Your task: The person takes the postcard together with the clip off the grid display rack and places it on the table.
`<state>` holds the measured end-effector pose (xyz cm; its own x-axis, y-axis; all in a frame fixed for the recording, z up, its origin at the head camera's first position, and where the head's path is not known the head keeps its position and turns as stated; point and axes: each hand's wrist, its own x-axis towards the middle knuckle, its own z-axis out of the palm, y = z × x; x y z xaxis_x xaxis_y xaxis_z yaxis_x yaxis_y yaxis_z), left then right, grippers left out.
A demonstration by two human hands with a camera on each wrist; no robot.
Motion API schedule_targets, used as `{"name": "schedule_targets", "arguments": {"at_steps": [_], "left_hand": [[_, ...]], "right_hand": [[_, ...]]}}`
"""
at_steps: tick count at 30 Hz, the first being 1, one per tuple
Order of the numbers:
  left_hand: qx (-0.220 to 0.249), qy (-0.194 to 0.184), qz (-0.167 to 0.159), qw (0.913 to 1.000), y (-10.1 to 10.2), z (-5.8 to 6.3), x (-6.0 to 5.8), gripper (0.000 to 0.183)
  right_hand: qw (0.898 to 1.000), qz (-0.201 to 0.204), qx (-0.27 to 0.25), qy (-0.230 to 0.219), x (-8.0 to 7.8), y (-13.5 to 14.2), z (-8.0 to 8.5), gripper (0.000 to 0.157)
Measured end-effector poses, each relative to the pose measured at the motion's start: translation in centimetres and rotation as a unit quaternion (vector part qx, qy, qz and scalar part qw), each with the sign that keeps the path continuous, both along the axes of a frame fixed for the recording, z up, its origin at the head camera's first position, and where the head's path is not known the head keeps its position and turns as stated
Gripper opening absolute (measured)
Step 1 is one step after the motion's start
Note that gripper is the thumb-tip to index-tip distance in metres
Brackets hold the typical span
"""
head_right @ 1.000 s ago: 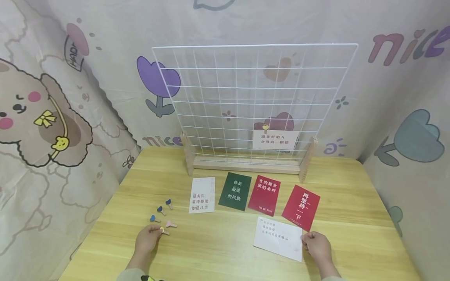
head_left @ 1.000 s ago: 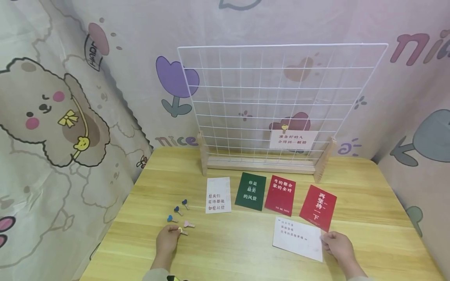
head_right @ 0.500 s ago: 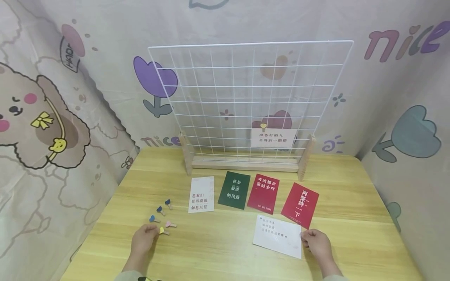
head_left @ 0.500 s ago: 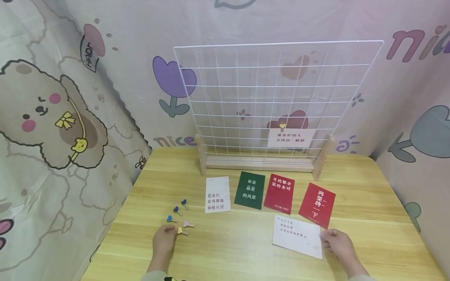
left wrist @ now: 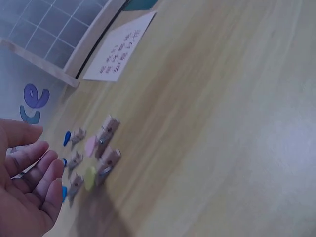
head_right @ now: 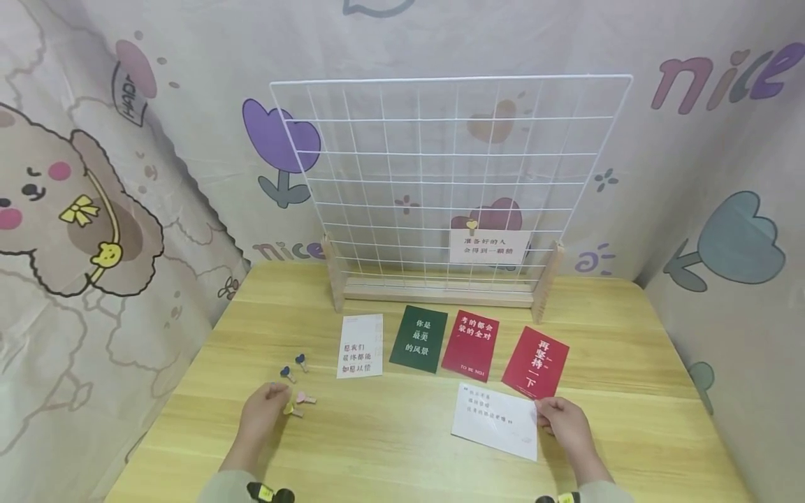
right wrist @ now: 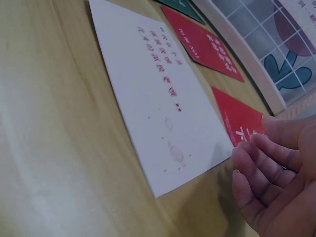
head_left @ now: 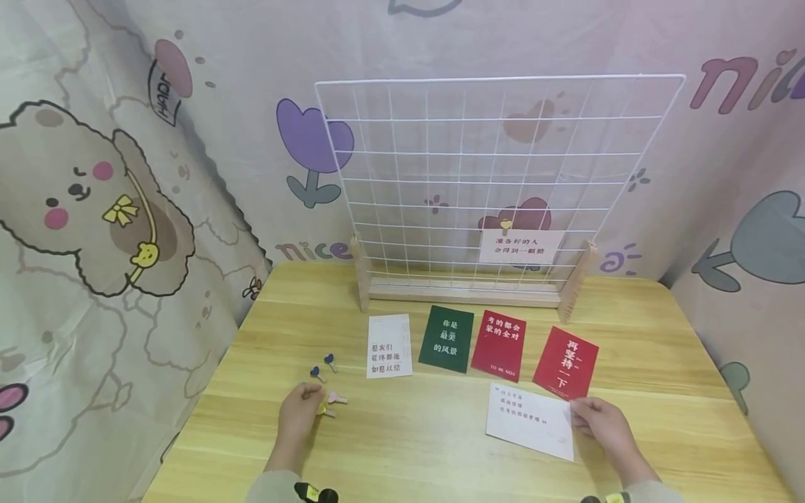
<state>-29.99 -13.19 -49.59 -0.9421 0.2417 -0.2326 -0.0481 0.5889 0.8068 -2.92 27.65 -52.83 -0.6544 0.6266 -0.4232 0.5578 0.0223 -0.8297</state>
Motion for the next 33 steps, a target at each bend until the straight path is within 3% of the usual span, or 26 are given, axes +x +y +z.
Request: {"name": "schedule_targets", "arguments": {"at_steps": [5, 11, 15, 25, 33], "left_hand": [[0.018, -0.013, -0.015, 0.9996, 0.9, 0.5, -0.3, 0.032], [0.060, -0.041, -0.024, 0.9971, 2.8, 1.7, -0.5, 0.033], [0.070, -0.035, -0.046, 0.9959, 4.1, 2.2, -0.7, 0.033], [0.044, 0.011, -0.093, 0.9946, 7.8, 3.1, -1.6, 0.030], [0.038, 0.005, -0.115, 0.9926, 10.7, 4.4, -2.1, 0.027]], "right_hand": [[1.000, 0.004, 0.008, 0.008, -0.8, 0.9, -0.8, 0.054], [0.999, -0.009, 0.036, 0.019, -2.0, 3.1, -4.9, 0.059], [0.998, -0.001, 0.051, 0.025, -2.5, 4.0, -6.2, 0.067], [0.997, -0.005, 0.063, 0.037, -4.1, 5.1, -5.2, 0.069], [0.996, -0.044, 0.004, 0.071, -5.5, 5.8, -3.7, 0.063]]}}
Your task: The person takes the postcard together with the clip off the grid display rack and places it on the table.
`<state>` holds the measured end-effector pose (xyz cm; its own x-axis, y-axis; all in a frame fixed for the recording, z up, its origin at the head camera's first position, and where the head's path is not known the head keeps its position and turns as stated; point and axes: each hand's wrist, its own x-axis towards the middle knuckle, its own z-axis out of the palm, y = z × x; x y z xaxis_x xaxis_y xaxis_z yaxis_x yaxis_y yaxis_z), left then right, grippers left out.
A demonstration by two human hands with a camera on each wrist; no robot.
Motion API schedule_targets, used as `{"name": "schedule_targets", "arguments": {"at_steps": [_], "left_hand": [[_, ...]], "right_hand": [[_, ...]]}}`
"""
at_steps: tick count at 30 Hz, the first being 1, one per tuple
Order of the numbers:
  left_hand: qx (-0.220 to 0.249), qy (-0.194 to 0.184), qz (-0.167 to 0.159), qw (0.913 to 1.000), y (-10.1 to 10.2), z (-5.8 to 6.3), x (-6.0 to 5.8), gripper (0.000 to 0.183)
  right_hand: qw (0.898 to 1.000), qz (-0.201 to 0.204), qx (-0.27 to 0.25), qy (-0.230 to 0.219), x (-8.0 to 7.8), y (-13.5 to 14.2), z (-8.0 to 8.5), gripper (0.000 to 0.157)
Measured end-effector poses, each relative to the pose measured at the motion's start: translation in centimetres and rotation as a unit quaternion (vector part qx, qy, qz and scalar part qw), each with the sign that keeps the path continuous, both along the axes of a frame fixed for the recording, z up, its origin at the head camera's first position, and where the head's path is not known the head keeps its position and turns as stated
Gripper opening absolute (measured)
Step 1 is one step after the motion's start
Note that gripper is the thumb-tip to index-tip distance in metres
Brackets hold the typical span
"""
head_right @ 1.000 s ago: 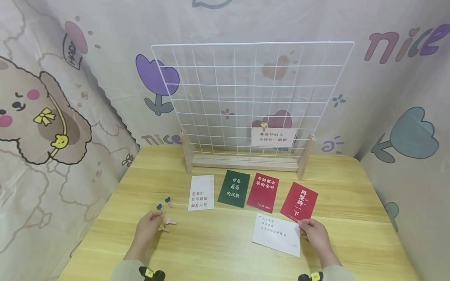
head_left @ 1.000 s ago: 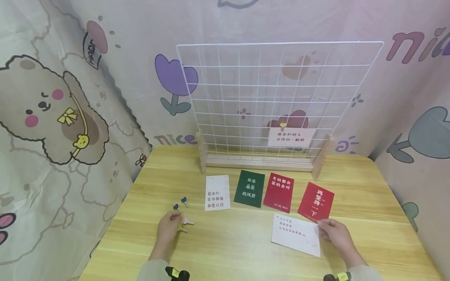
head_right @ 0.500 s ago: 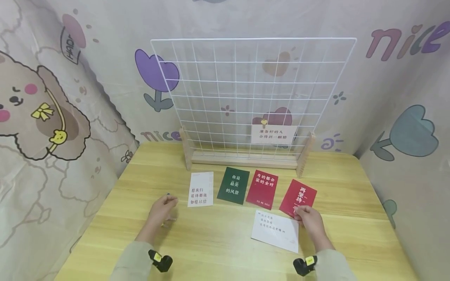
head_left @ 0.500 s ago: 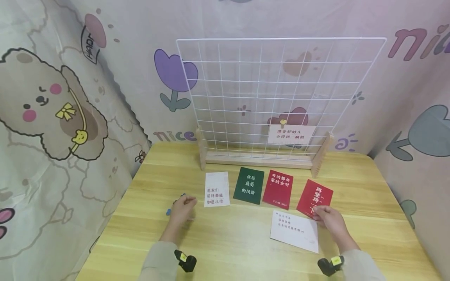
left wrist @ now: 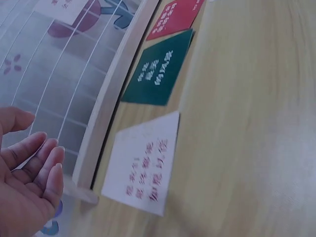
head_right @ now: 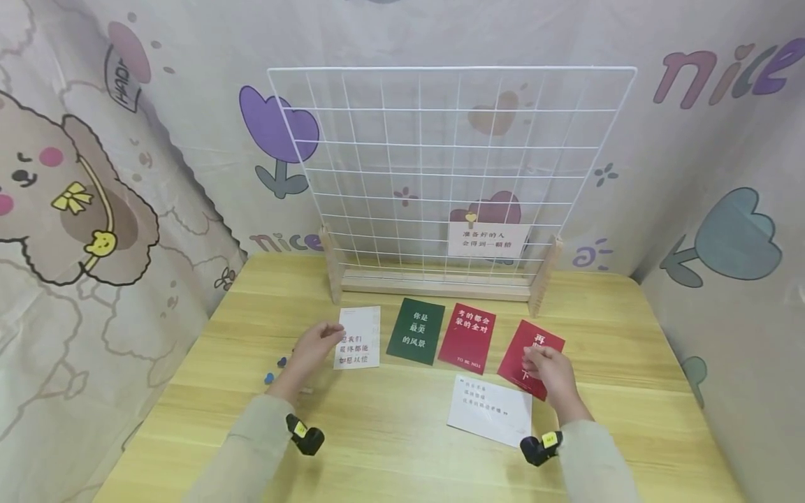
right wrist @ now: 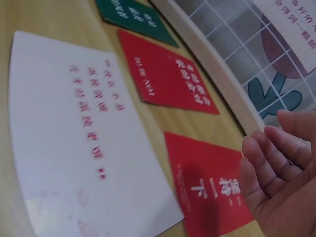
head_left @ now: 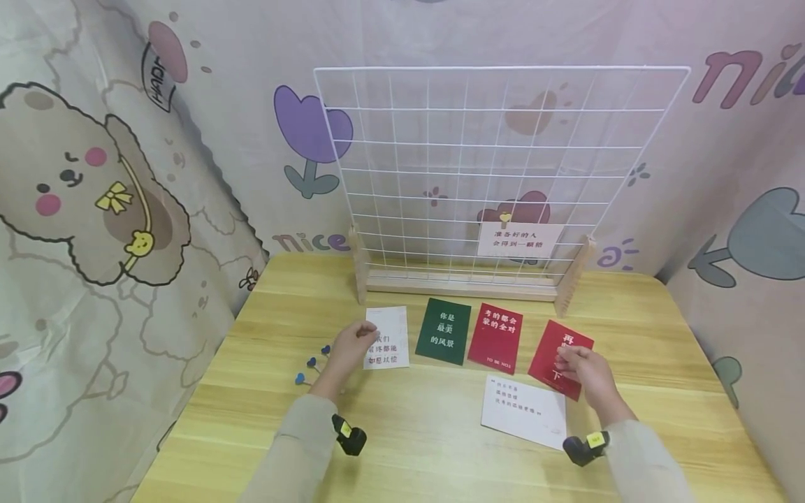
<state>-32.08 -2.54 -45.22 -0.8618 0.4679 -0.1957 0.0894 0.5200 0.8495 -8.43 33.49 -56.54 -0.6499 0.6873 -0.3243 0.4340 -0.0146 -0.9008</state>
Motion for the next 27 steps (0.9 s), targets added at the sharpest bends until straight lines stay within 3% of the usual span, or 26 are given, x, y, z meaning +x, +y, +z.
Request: {"name": "schedule_targets", "arguments": {"at_steps": [6, 13, 16, 20, 27], "left_hand": [[-0.006, 0.022, -0.034, 0.9991, 2.0, 1.1, -0.2, 0.024], [0.004, 0.028, -0.059, 0.9978, 4.7, 2.3, -0.5, 0.024], [-0.003, 0.044, -0.075, 0.9962, 5.8, 2.6, -0.6, 0.023], [-0.010, 0.060, -0.095, 0.9936, 7.0, 3.4, -0.6, 0.022], [0.009, 0.071, -0.130, 0.9889, 9.0, 4.6, -0.9, 0.024]], "right_hand": [[0.999, 0.010, -0.019, 0.025, -1.4, 1.5, -0.3, 0.061], [0.998, 0.014, 0.020, 0.050, -3.5, 3.6, -1.8, 0.061], [0.998, 0.014, 0.023, 0.057, -4.2, 4.1, -1.7, 0.060], [0.998, 0.019, 0.008, 0.060, -4.7, 4.6, -0.5, 0.058], [0.992, 0.060, -0.037, 0.109, -4.9, 5.0, 3.2, 0.036]]}}
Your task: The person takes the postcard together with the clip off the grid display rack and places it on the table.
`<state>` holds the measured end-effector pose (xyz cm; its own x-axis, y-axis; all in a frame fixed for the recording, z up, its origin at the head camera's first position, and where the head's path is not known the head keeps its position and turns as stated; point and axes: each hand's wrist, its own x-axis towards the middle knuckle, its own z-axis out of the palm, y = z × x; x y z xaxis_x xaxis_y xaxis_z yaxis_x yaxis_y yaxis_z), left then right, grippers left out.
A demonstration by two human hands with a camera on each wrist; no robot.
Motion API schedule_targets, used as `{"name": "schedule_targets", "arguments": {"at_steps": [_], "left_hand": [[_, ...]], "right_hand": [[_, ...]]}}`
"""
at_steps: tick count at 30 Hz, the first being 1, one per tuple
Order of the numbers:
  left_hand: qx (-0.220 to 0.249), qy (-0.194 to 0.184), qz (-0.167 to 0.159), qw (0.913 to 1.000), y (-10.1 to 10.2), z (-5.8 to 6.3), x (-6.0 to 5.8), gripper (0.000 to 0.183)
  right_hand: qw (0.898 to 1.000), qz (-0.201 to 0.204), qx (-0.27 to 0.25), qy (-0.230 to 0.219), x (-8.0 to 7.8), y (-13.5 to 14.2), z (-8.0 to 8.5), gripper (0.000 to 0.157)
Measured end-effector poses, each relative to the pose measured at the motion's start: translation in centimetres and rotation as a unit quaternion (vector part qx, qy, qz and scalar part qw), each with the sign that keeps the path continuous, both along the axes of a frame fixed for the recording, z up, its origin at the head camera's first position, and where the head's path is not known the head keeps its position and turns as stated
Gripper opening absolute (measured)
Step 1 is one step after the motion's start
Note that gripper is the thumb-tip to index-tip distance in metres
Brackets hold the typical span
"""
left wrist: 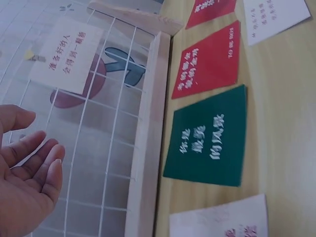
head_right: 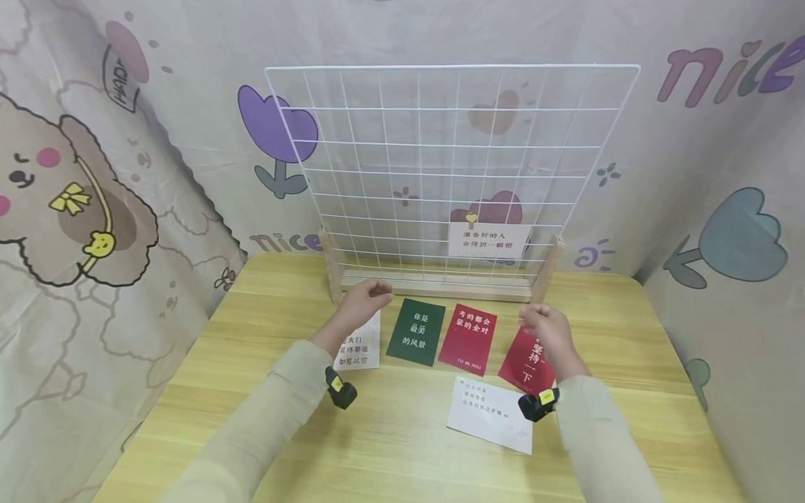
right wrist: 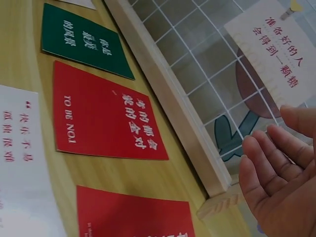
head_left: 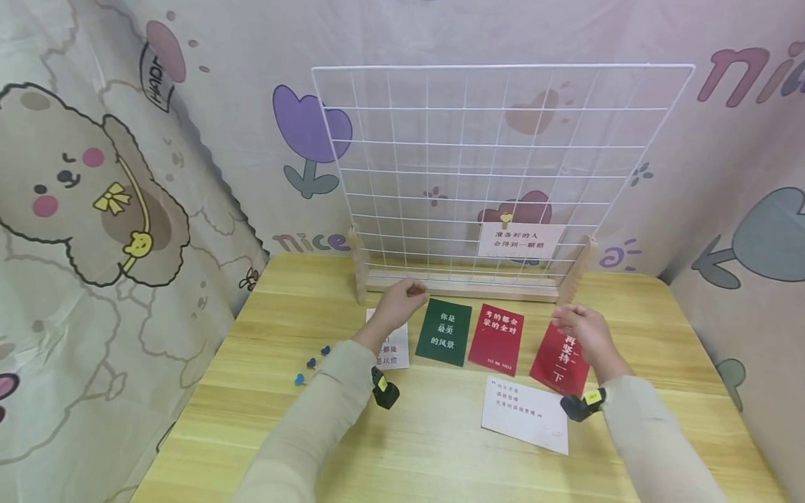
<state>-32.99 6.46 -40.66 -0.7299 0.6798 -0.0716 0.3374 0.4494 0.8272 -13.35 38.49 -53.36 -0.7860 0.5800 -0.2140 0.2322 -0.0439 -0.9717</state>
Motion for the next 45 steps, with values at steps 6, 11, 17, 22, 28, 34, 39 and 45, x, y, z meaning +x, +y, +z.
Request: {"name": "schedule_targets", "arguments": {"at_steps": [6, 11, 17, 22, 28, 34, 39, 45], "left_hand": [[-0.009, 0.012, -0.031, 0.9994, 1.9, 1.1, 0.0, 0.026], [-0.020, 0.021, -0.048, 0.9984, 3.5, 2.4, -0.1, 0.029], [-0.010, 0.022, -0.064, 0.9977, 5.3, 3.8, 0.2, 0.032], [0.010, 0.021, -0.083, 0.9963, 7.0, 4.7, 0.6, 0.031], [0.028, 0.015, -0.081, 0.9962, 8.9, 5.5, 0.6, 0.032], [0.034, 0.019, -0.075, 0.9964, 10.6, 6.2, 0.4, 0.032], [0.016, 0.024, -0.080, 0.9964, 11.7, 7.0, 0.3, 0.035], [0.017, 0.049, -0.085, 0.9951, 13.0, 7.7, 0.2, 0.036]], "right_hand": [[1.000, -0.022, 0.010, -0.003, -1.3, 2.1, -1.7, 0.042], [1.000, -0.019, 0.013, 0.006, -2.3, 3.5, -1.6, 0.042], [0.999, 0.002, -0.032, 0.026, -2.9, 3.2, 1.4, 0.031], [1.000, -0.001, -0.022, 0.021, -2.9, 1.8, 3.4, 0.030], [0.998, -0.011, 0.065, -0.022, -2.3, -2.7, 9.5, 0.042], [0.997, -0.019, 0.070, 0.002, -3.1, -3.1, 11.7, 0.030], [0.994, -0.018, 0.107, -0.018, -3.8, -2.5, 11.7, 0.048], [0.991, -0.009, 0.130, -0.038, -4.2, -2.3, 12.1, 0.054]]}}
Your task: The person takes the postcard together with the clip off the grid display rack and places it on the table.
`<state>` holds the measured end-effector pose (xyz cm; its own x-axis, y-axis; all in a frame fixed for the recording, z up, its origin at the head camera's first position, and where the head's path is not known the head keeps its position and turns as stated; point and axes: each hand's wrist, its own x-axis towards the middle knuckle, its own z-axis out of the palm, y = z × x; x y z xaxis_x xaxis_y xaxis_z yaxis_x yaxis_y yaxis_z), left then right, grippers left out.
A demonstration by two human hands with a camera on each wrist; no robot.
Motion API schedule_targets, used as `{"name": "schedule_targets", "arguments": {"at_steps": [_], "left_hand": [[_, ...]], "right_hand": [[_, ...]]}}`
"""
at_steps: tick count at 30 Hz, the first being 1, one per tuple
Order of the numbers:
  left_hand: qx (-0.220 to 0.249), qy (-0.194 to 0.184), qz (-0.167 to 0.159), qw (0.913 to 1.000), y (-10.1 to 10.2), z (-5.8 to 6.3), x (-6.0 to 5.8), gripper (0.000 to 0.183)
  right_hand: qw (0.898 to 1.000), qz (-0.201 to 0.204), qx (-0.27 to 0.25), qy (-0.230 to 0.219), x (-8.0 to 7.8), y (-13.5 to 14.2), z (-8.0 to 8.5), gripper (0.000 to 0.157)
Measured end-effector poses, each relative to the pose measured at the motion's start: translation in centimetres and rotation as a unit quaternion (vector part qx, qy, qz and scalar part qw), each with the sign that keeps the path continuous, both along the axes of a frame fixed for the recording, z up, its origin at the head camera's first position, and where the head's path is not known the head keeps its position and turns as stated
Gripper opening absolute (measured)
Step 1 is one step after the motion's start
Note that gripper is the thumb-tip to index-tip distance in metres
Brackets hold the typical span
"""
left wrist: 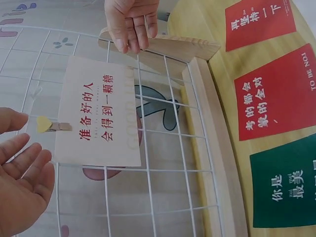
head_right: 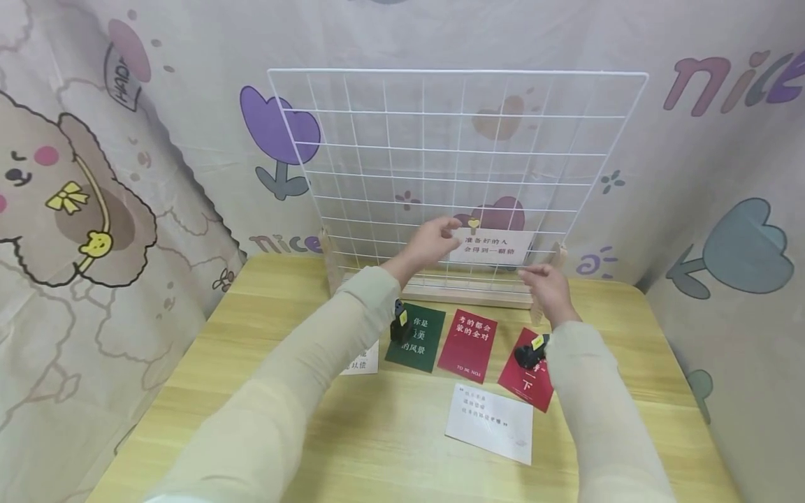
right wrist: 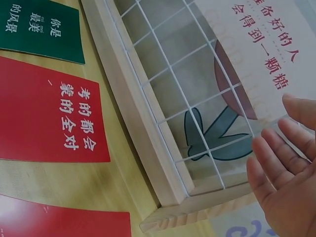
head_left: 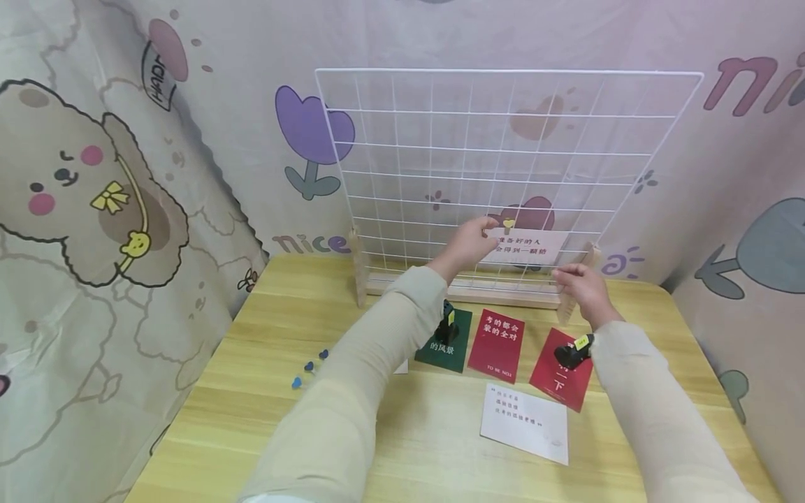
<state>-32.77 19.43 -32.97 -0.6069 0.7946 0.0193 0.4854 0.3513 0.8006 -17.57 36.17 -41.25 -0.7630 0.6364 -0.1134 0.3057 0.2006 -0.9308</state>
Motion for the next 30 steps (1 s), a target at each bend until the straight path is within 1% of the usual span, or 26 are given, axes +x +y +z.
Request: {"name": "schedule_targets", "arguments": {"at_steps": [3, 6, 11, 14, 17, 20, 25, 30], "left_hand": [[0.004, 0.004, -0.006, 1.0000, 0.5, 0.3, 0.0, 0.037], [0.012, 0.007, -0.011, 0.9998, 1.0, 0.3, 0.0, 0.038], [0.001, 0.029, -0.014, 0.9995, 1.8, 0.5, 0.0, 0.038], [-0.014, 0.064, -0.019, 0.9977, 2.2, 0.7, 0.0, 0.040], [-0.034, 0.112, -0.022, 0.9928, 2.9, 0.9, 0.0, 0.041], [-0.055, 0.140, -0.016, 0.9886, 3.4, 0.8, 0.0, 0.041], [-0.080, 0.152, 0.003, 0.9851, 3.8, 0.8, 0.0, 0.040], [-0.102, 0.174, 0.016, 0.9794, 4.0, 0.6, -0.1, 0.034]], "right_hand": [[1.000, -0.003, 0.000, 0.001, -0.3, 0.1, 0.0, 0.055], [1.000, -0.013, 0.002, 0.000, -0.5, 0.2, 0.0, 0.051], [0.999, -0.028, 0.016, -0.010, -0.8, 0.2, 0.0, 0.049], [0.999, -0.030, 0.014, -0.005, -1.0, 0.1, 0.1, 0.050], [0.999, -0.031, 0.017, 0.000, -1.1, 0.1, 0.3, 0.052], [0.999, -0.031, 0.014, 0.003, -1.3, 0.2, 0.4, 0.054], [0.999, -0.033, 0.001, 0.005, -1.6, 0.4, 0.2, 0.053], [0.999, -0.037, -0.008, 0.007, -1.9, 0.5, 0.1, 0.052]]}}
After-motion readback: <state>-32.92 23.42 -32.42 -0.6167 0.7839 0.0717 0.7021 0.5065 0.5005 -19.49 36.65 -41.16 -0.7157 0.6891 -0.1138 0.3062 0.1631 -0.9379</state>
